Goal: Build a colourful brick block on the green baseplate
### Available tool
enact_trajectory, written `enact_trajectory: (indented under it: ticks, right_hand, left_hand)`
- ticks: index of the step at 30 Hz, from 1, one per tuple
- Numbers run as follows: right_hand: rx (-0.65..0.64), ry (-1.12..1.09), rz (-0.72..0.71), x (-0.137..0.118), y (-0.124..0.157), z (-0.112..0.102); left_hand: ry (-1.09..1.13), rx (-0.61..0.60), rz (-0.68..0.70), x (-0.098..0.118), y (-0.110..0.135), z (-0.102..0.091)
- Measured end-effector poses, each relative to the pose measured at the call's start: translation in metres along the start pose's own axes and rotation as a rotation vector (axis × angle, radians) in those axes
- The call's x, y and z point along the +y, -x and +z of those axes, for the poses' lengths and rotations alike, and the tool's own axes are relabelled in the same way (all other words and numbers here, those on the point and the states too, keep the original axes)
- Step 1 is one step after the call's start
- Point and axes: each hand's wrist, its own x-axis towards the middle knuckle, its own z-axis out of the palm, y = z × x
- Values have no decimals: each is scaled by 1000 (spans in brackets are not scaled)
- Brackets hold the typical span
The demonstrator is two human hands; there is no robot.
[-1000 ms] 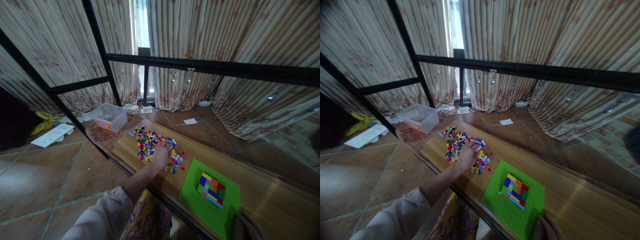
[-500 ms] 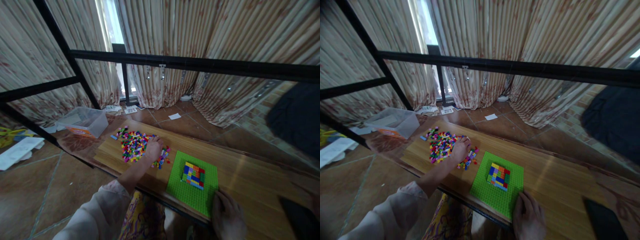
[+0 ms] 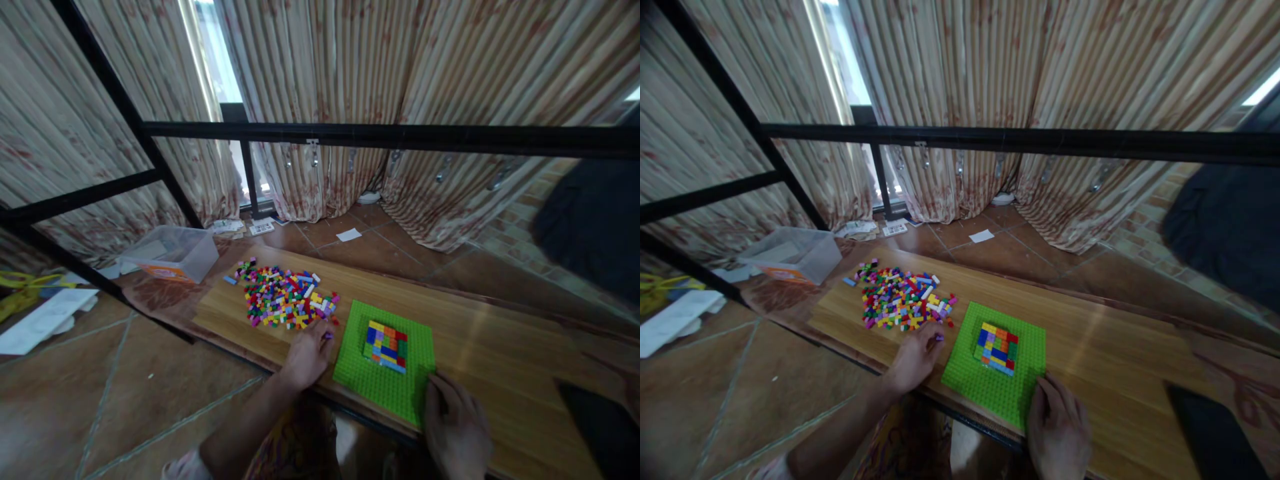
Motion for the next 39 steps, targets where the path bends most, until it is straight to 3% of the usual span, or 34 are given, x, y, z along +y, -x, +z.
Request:
enact_trajectory:
  ticks: [7, 13, 16, 19, 23, 28, 32, 35, 39]
  right_hand:
    - [8, 5, -8, 2, 1, 1]
    - [39, -3, -37, 5, -1, 2]
    - [10, -20, -11, 5, 1, 1]
    - [-4, -28, 20, 3, 2, -1]
    - [-8, -13, 46, 3, 2, -2]
    - [-47, -21, 5, 6, -1, -2]
    - [-45, 16, 58, 2, 0, -3]
    - [-56, 33, 90, -1, 0, -3]
    - [-88, 2, 103, 0, -2, -4]
  left_hand:
    - [-213, 23, 114, -24, 8, -6]
    - [-228, 7, 226, -29, 7, 1]
    - [-203, 74, 252, -31, 8, -4]
    - [-217, 222, 198, -39, 9, -15]
    - [-320, 389, 19, -57, 2, -34]
    - [-330, 322, -49, -69, -10, -47]
    - [-12, 375, -113, -64, -11, -47]
    - [507, 387, -233, -52, -7, -46]
    - [1088, 291, -379, -24, 2, -46]
